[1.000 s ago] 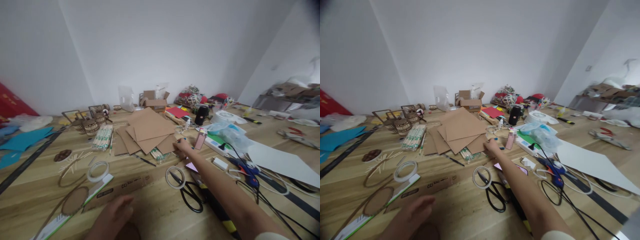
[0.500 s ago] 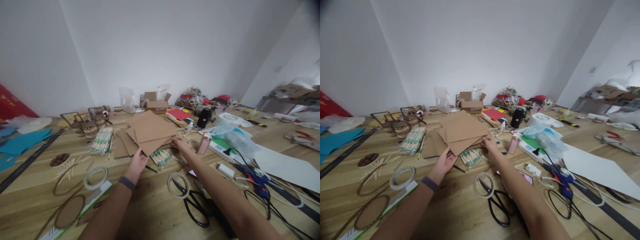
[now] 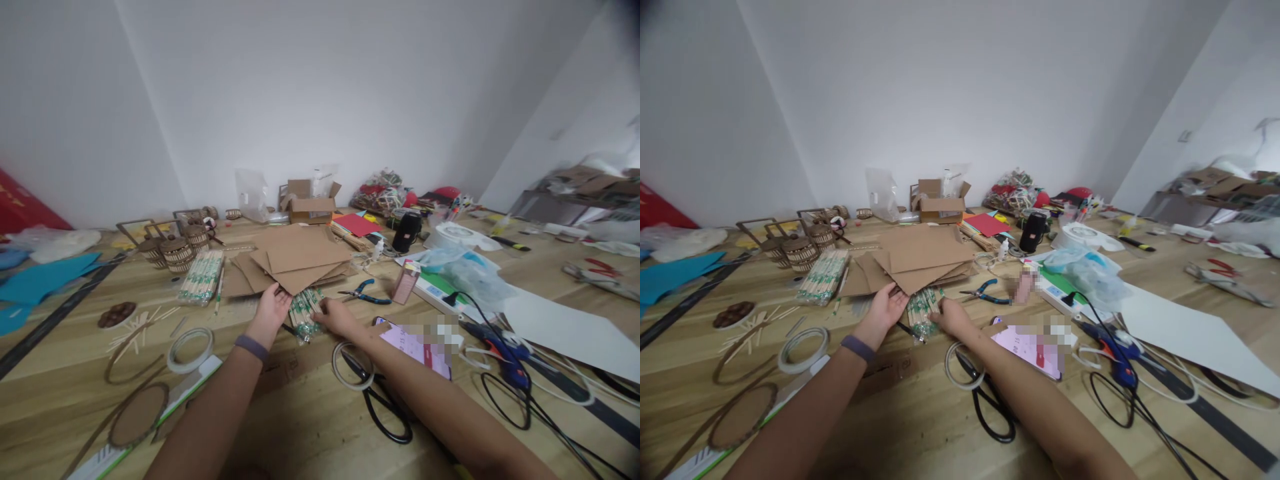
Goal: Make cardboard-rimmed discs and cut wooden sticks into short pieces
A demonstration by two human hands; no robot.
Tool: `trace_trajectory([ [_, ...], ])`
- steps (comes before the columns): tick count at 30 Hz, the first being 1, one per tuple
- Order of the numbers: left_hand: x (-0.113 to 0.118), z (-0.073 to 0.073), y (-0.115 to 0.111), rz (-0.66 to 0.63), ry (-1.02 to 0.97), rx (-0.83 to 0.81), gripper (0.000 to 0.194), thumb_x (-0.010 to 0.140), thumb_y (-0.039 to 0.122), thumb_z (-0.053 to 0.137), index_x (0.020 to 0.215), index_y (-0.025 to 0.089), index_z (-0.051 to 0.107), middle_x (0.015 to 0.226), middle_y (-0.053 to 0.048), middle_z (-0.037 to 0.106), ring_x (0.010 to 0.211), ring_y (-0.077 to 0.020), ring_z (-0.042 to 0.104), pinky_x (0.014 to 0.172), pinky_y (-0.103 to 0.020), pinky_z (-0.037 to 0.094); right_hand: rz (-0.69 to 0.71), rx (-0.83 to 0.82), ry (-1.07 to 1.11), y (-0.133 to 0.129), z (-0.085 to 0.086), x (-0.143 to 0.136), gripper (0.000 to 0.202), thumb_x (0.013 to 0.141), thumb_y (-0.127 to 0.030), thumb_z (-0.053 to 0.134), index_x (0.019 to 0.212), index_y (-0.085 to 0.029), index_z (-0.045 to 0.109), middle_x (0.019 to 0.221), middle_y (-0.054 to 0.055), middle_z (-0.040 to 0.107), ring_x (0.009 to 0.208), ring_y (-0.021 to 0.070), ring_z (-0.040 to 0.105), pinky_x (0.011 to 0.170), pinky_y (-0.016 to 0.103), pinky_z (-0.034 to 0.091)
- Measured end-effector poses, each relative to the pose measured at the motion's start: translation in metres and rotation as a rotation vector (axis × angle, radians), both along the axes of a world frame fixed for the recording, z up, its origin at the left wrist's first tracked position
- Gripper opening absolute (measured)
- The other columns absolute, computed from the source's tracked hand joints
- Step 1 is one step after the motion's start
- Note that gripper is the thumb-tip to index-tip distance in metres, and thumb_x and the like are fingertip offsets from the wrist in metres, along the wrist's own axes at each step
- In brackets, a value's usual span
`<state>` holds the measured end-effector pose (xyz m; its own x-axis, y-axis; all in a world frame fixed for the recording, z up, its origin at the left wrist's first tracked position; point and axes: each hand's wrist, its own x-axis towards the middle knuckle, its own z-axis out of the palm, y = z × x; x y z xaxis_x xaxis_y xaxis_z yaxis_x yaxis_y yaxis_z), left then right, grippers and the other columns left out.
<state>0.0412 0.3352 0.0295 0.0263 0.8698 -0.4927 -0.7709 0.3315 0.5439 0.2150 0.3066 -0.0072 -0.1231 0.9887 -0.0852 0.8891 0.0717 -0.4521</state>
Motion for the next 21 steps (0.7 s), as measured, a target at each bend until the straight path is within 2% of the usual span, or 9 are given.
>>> trace_trajectory([
  [4, -0.005, -0.005, -0.008, -0.067, 0.065, 0.023, 0.034, 0.095, 0.033, 0.061, 0.125, 0.018, 0.059, 0.126, -0.010, 0.062, 0.104, -0.0238, 0.065, 0.087, -0.044, 0.056, 0.042, 0.026, -0.016, -0.005, 0.005, -0.007, 0.028, 0.097, -0.037, 0.060, 0.115, -0.015, 0.063, 0.111, 0.006, 0.066, 0.092, 0.0199, 0.067, 0.080, 0.039, 0.058],
  [7, -0.008, -0.010, -0.012, -0.112, 0.132, 0.049, 0.032, 0.095, 0.033, 0.061, 0.124, 0.018, 0.060, 0.126, -0.010, 0.062, 0.104, -0.0234, 0.064, 0.087, -0.044, 0.056, 0.077, 0.117, -0.051, -0.019, 0.013, -0.004, 0.029, 0.099, -0.038, 0.055, 0.112, -0.014, 0.064, 0.106, 0.008, 0.067, 0.093, 0.0204, 0.066, 0.083, 0.038, 0.054],
  [9, -0.010, -0.014, -0.014, -0.136, 0.181, 0.066, 0.032, 0.095, 0.033, 0.061, 0.124, 0.018, 0.060, 0.126, -0.010, 0.062, 0.104, -0.0233, 0.064, 0.087, -0.044, 0.056, 0.139, 0.191, -0.076, -0.033, 0.017, -0.002, 0.038, 0.092, -0.041, 0.065, 0.119, -0.015, 0.061, 0.115, 0.011, 0.064, 0.105, 0.0234, 0.062, 0.090, 0.038, 0.049],
  [11, -0.011, -0.017, -0.017, -0.153, 0.235, 0.083, 0.033, 0.095, 0.033, 0.061, 0.124, 0.018, 0.060, 0.125, -0.010, 0.062, 0.104, -0.0233, 0.065, 0.087, -0.044, 0.057, 0.223, 0.249, -0.104, -0.045, 0.021, -0.003, 0.055, 0.079, -0.038, 0.080, 0.126, -0.019, 0.059, 0.127, 0.013, 0.059, 0.116, 0.0269, 0.056, 0.096, 0.037, 0.043],
  [13, -0.013, -0.019, -0.023, -0.155, 0.301, 0.103, 0.032, 0.095, 0.034, 0.061, 0.124, 0.018, 0.060, 0.125, -0.010, 0.062, 0.103, -0.0230, 0.065, 0.086, -0.043, 0.057, 0.283, 0.287, -0.138, -0.054, 0.022, -0.007, 0.042, 0.080, -0.029, 0.079, 0.119, -0.022, 0.064, 0.125, 0.011, 0.060, 0.117, 0.0278, 0.054, 0.097, 0.037, 0.040],
  [15, -0.015, -0.021, -0.037, -0.130, 0.383, 0.140, 0.030, 0.095, 0.032, 0.061, 0.121, 0.017, 0.060, 0.122, -0.010, 0.063, 0.100, -0.0220, 0.065, 0.085, -0.042, 0.057, 0.295, 0.314, -0.165, -0.056, 0.022, -0.010, 0.013, 0.091, -0.023, 0.065, 0.103, -0.020, 0.068, 0.112, 0.011, 0.065, 0.109, 0.0263, 0.057, 0.093, 0.036, 0.038],
  [17, -0.016, -0.023, -0.057, -0.097, 0.470, 0.202, 0.022, 0.094, 0.024, 0.062, 0.114, 0.016, 0.064, 0.112, -0.007, 0.066, 0.097, -0.0206, 0.065, 0.084, -0.039, 0.056, 0.289, 0.335, -0.177, -0.052, 0.023, -0.013, 0.016, 0.097, -0.023, 0.055, 0.094, -0.018, 0.069, 0.100, 0.010, 0.067, 0.100, 0.0242, 0.058, 0.087, 0.034, 0.038],
  [19, -0.012, -0.026, -0.080, -0.108, 0.539, 0.279, 0.014, 0.090, 0.011, 0.059, 0.097, 0.017, 0.070, 0.091, -0.004, 0.069, 0.097, -0.0202, 0.065, 0.090, -0.032, 0.053, 0.288, 0.351, -0.180, -0.046, 0.024, -0.015, 0.018, 0.099, -0.025, 0.053, 0.092, -0.017, 0.068, 0.095, 0.009, 0.067, 0.094, 0.0226, 0.059, 0.083, 0.032, 0.037],
  [21, -0.003, -0.029, -0.097, -0.158, 0.577, 0.342, 0.024, 0.081, -0.001, 0.059, 0.077, 0.019, 0.071, 0.081, -0.004, 0.070, 0.100, -0.0228, 0.065, 0.097, -0.033, 0.050, 0.300, 0.361, -0.178, -0.041, 0.026, -0.017, 0.018, 0.099, -0.024, 0.053, 0.091, -0.017, 0.068, 0.092, 0.008, 0.068, 0.092, 0.0213, 0.059, 0.081, 0.030, 0.036],
])
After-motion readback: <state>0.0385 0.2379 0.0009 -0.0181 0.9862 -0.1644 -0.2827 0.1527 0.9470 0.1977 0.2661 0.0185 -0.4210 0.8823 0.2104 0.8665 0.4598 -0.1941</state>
